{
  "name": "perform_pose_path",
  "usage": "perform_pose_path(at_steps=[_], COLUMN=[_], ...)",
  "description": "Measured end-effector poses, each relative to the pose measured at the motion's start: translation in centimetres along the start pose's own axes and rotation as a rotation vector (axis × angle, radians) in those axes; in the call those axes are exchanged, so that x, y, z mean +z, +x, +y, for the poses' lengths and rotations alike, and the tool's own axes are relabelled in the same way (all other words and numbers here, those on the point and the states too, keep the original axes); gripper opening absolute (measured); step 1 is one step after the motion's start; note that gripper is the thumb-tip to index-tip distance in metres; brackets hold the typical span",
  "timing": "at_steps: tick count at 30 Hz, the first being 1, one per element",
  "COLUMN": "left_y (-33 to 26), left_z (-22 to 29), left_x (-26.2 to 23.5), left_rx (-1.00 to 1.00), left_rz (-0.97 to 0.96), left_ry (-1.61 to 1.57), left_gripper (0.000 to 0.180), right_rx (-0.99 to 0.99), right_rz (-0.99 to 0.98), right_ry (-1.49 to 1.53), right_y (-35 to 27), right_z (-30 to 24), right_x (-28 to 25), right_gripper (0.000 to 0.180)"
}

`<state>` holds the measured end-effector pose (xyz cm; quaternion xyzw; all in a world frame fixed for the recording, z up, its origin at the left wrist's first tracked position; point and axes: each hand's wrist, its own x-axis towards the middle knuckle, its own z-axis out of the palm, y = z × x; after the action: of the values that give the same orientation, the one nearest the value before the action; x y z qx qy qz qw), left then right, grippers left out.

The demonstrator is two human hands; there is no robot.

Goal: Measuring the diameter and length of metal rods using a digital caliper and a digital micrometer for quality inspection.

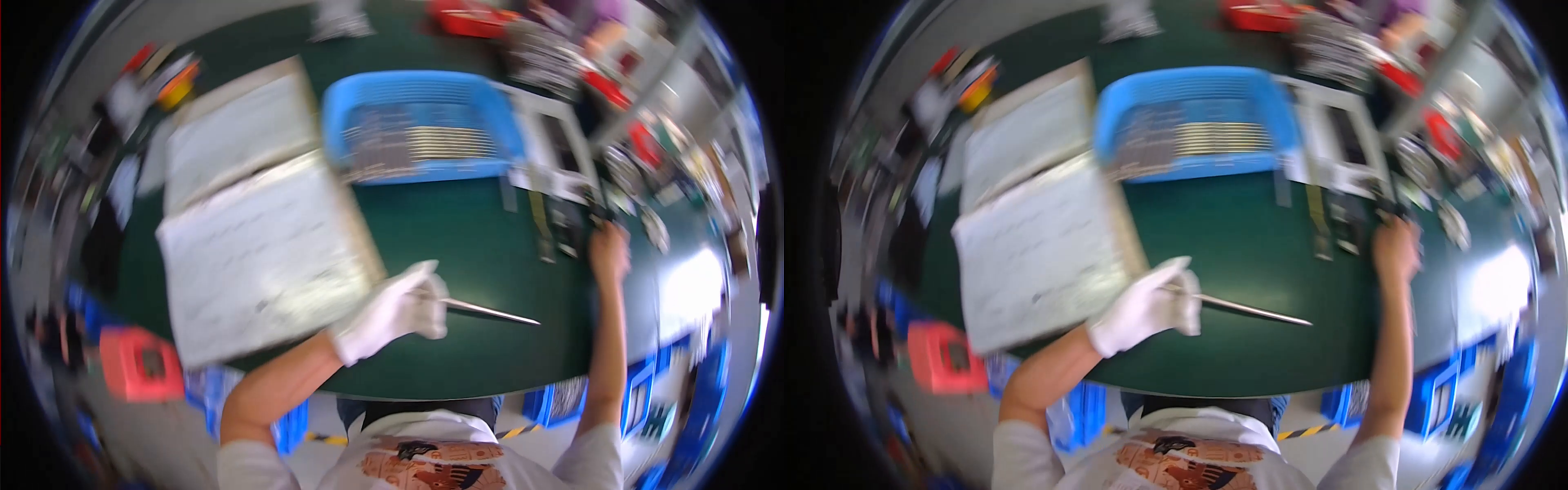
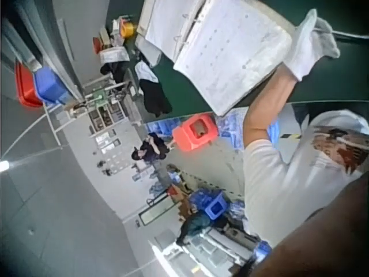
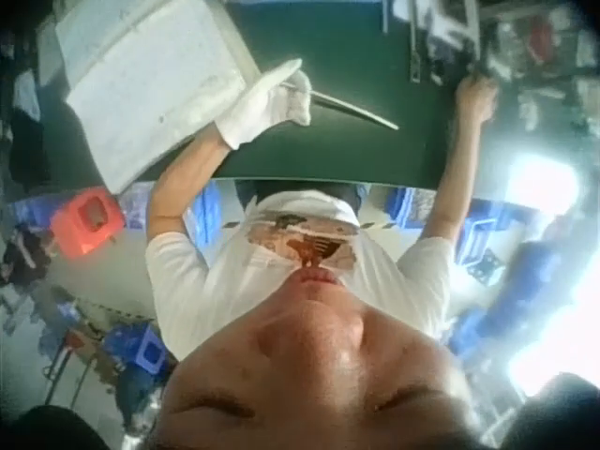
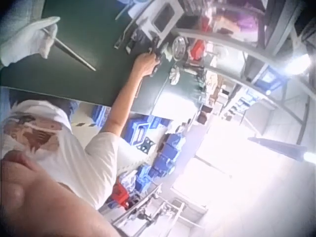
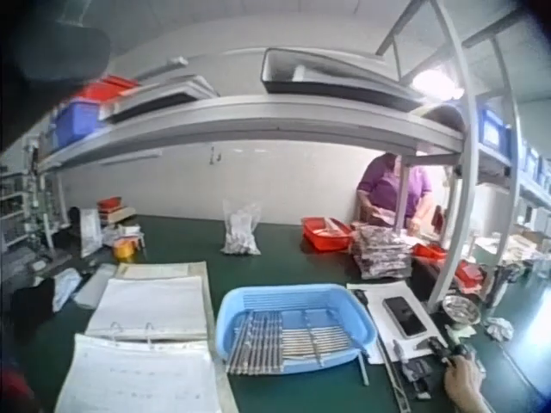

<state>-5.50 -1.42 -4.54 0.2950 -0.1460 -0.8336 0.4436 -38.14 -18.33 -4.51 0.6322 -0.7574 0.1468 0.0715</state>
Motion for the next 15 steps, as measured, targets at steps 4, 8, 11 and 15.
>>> perform_pose_path(at_steps=[4, 8, 11, 15], left_y=[0.4, 0.1, 0.3, 1.3], left_z=[-0.3, -0.7, -1.4, -1.9], left_x=[1.0, 1.0, 1.1, 1.6], left_rx=[0.021, 0.096, 0.132, 0.142], left_rz=[-0.064, -0.068, -0.096, -0.123], left_ry=[0.091, 0.130, 0.164, 0.156], left_gripper=[0.042, 0.050, 0.051, 0.055], right_rx=[-0.187, -0.220, -0.294, -0.285], right_rz=[0.087, 0.018, 0.051, 0.090], right_ry=[-0.138, -0.159, -0.129, -0.067], right_y=[2.7, 2.3, 3.3, 4.1], right_z=[6.5, 5.4, 7.1, 8.0], right_x=[2.5, 1.7, 3.7, 4.2], right_gripper=[0.032, 0.037, 0.038, 0.039])
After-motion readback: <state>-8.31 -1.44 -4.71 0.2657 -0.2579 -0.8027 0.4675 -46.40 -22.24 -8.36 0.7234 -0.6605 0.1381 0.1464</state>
